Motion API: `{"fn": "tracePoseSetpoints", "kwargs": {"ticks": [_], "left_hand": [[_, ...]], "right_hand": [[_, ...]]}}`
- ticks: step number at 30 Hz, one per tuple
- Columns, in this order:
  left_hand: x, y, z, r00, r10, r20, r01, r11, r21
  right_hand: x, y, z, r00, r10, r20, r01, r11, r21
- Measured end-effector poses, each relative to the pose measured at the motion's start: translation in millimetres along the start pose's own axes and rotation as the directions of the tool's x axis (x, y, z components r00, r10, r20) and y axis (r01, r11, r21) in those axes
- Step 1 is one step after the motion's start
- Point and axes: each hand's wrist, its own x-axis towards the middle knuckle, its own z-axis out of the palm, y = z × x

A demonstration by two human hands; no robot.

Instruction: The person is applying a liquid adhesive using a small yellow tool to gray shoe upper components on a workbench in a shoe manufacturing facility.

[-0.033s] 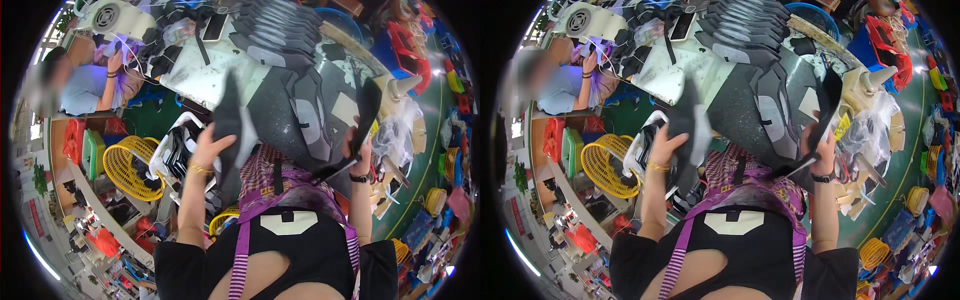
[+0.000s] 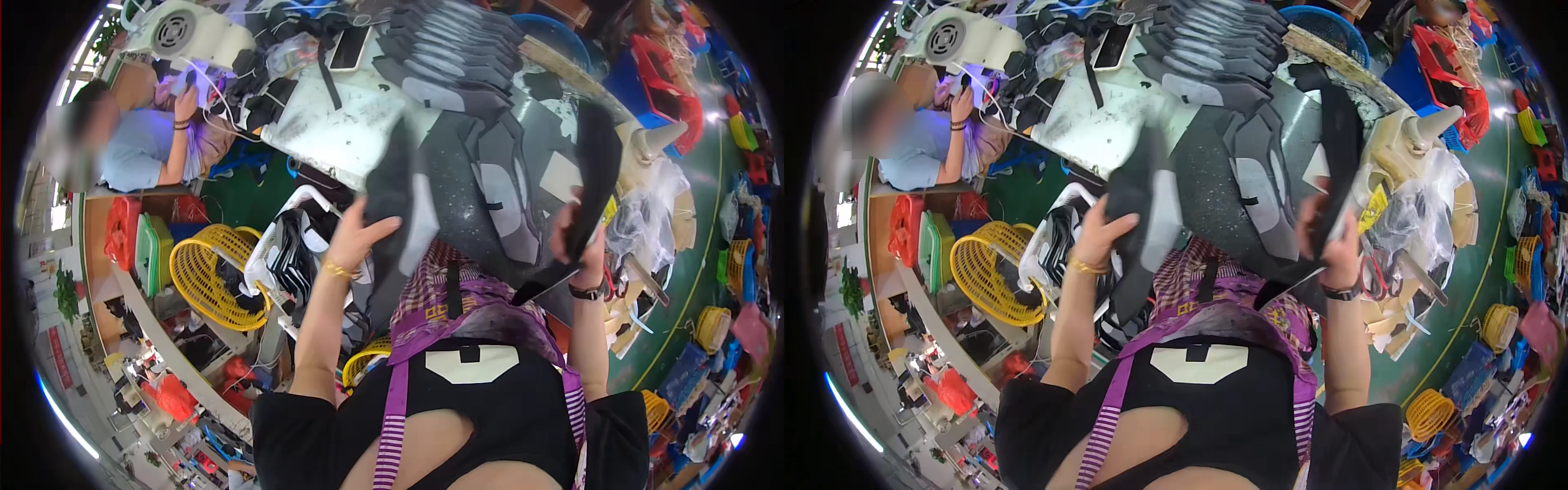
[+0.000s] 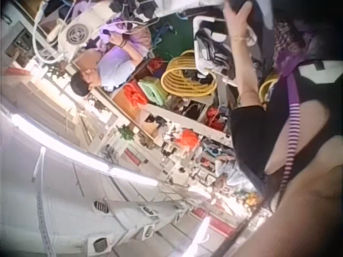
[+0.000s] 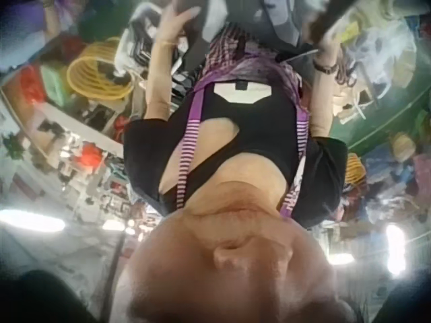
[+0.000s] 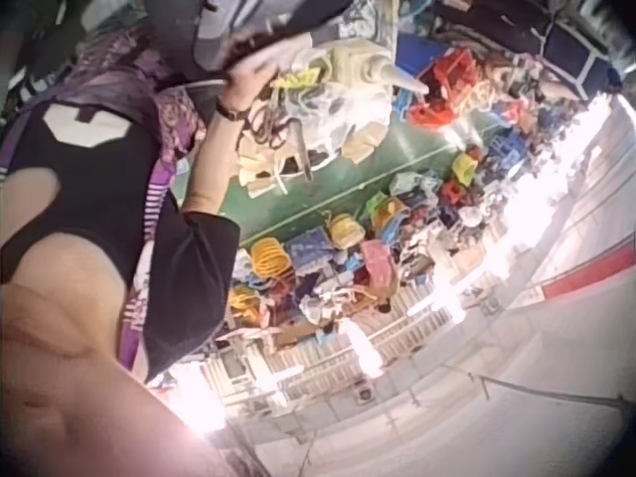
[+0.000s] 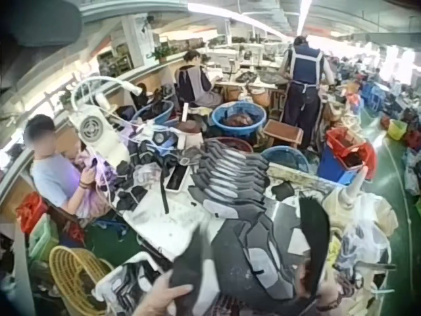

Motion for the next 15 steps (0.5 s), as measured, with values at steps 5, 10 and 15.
{"fn": "tracePoseSetpoints", "kwargs": {"ticks": [5,10,15], "left_hand": [[18.0,23.6,84.1,0.979,0.044,0.198,0.010,0.964,-0.266],[7.6,40.1,119.7,0.876,0.477,-0.075,-0.447,0.860,0.247],[-8.2,46.5,126.9,0.833,0.541,-0.118,-0.530,0.840,0.116]], "right_hand": [[36.3,-29.6,70.8,0.980,0.063,0.191,0.122,0.574,-0.809],[42.8,-7.6,68.0,0.940,0.098,-0.325,-0.223,0.901,-0.373],[40.3,11.7,37.4,0.847,-0.297,-0.441,-0.126,0.694,-0.709]]}}
